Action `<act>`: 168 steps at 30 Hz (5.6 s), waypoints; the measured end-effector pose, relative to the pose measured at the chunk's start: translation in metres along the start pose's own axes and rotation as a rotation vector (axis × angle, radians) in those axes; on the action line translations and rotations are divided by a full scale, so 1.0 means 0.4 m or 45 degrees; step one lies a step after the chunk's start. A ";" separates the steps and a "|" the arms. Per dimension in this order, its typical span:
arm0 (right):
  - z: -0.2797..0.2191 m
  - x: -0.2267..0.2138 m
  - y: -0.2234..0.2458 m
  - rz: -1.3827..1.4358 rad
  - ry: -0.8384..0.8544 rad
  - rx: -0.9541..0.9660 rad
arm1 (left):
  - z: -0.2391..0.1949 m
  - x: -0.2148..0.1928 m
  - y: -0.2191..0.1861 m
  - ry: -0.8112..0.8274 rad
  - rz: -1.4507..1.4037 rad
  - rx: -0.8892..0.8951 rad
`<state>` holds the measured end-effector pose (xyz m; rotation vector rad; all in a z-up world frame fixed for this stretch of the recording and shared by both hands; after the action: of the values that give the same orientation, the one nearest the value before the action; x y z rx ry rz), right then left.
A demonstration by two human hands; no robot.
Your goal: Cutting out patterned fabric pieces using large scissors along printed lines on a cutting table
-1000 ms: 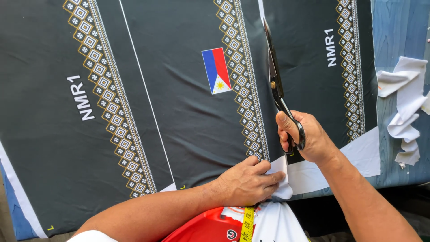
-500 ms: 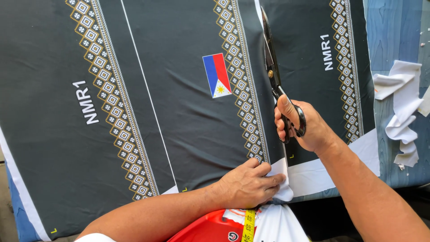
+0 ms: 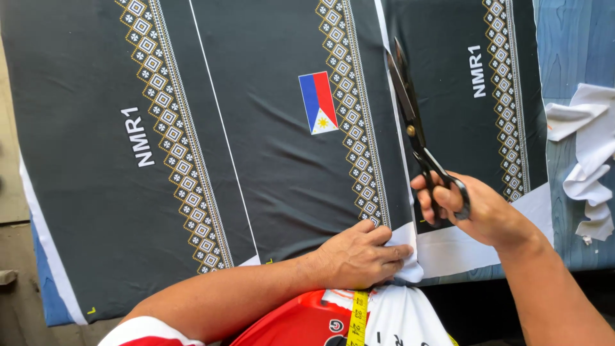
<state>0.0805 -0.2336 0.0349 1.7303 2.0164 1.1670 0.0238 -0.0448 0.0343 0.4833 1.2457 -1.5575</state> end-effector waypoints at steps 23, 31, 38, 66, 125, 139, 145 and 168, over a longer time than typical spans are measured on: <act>-0.157 0.042 -0.137 0.071 -0.181 -0.096 | 0.102 -0.272 0.540 0.056 0.467 -0.775; -0.083 0.031 -0.061 0.002 -0.273 -0.125 | 0.100 -0.265 0.541 0.076 0.532 -0.817; 0.020 0.046 0.021 -0.026 -0.283 -0.142 | 0.093 -0.269 0.544 0.016 0.512 -0.822; 0.119 0.076 0.091 -0.134 -0.476 -0.077 | 0.089 -0.258 0.555 0.005 0.535 -0.812; 0.265 -0.033 0.152 -0.064 -0.416 -0.260 | 0.092 -0.269 0.551 0.044 0.425 -0.835; 0.296 -0.035 0.205 -0.011 -0.391 -0.273 | 0.092 -0.271 0.547 0.028 0.441 -0.834; 0.316 -0.048 0.197 0.026 -0.368 -0.290 | 0.092 -0.270 0.550 0.044 0.436 -0.844; 0.377 -0.097 0.220 0.046 -0.378 -0.273 | 0.089 -0.268 0.546 0.009 0.456 -0.832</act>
<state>0.2508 -0.2092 -0.0146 1.7218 1.6321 1.0243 0.2674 -0.0100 0.0319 0.2609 1.4879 -0.7868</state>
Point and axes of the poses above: each hand's wrist, its own z-axis towards the middle knuckle, its own x-axis out of the palm, y = z × x, the point moved 6 cm from there along z, towards the middle knuckle, and after that the axes turned 11 degrees about y, right-handed, at the moved point
